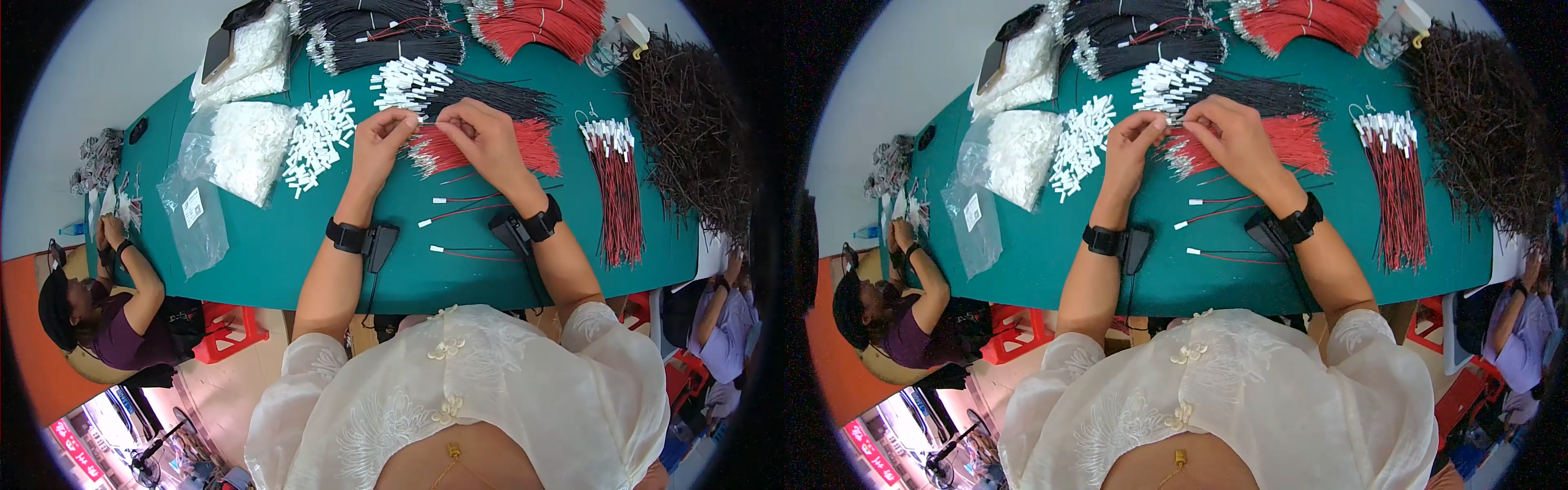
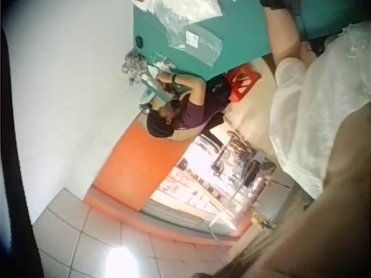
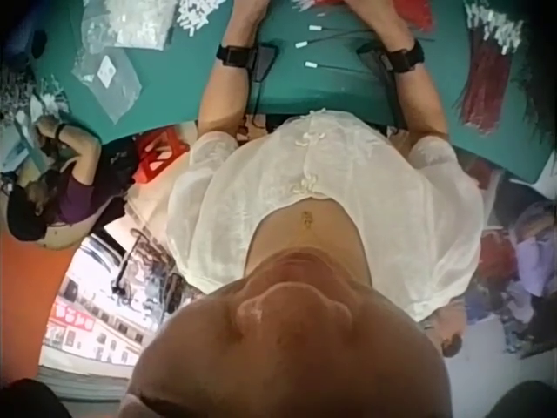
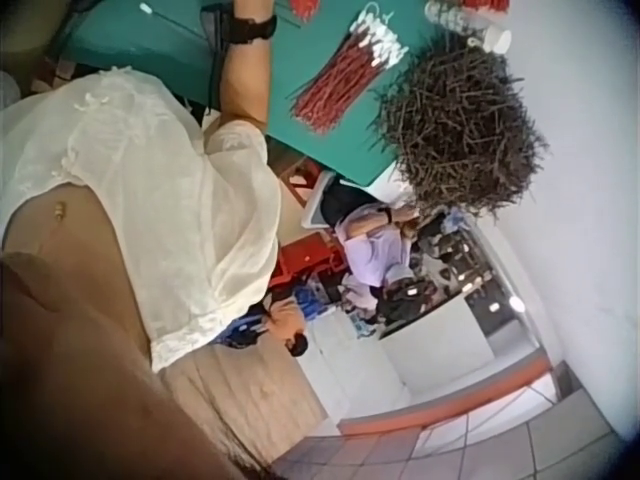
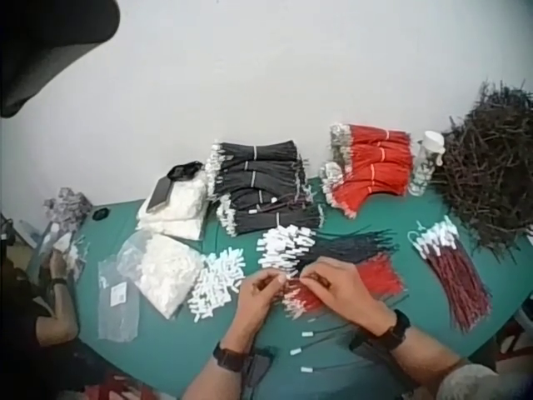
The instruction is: The person picks up a red wire and a white connector, fits them together by hand, and repeats this process several times. They then gather the assembled wires into a bundle and secure them with a rubber band.
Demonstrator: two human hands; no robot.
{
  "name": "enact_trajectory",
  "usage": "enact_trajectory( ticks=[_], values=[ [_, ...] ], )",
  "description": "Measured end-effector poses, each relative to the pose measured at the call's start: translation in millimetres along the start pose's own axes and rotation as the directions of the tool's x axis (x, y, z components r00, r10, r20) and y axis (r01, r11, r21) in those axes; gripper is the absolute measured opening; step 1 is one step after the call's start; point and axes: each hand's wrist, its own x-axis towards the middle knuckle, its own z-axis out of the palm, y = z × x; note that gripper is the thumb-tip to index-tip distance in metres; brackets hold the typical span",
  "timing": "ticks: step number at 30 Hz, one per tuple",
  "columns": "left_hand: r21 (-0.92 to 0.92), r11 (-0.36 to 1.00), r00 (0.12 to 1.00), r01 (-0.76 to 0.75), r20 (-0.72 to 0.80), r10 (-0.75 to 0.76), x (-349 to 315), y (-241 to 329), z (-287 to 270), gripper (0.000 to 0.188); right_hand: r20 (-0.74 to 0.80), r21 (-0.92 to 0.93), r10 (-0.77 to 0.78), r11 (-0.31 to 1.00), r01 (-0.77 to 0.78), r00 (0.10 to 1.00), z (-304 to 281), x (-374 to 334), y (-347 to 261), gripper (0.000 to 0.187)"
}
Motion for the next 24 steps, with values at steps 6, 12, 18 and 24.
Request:
enact_trajectory(
  ticks=[6,12,18,24],
  values=[
    [0.016,1.0,1.0,0.017,-0.007,-0.017,-0.4,1.5,-0.1,0.015,-0.037,-0.018,-0.027,0.999,0.026,0.999,2.3,-1.7,3.7,0.008],
    [0.023,1.0,1.0,0.015,-0.009,-0.015,0.2,0.8,-0.4,0.016,-0.075,-0.027,-0.035,0.999,0.033,0.997,2.1,-2.5,4.2,0.009],
    [0.035,0.999,1.0,0.028,-0.009,-0.028,0.3,1.8,-0.5,0.017,-0.117,-0.028,-0.018,0.999,0.015,0.993,2.7,-4.1,6.4,0.01],
    [0.022,1.0,1.0,0.018,-0.005,-0.018,-0.1,1.9,0.6,0.016,-0.124,-0.033,-0.018,0.999,0.014,0.992,2.1,-4.9,6.5,0.01]
  ],
)
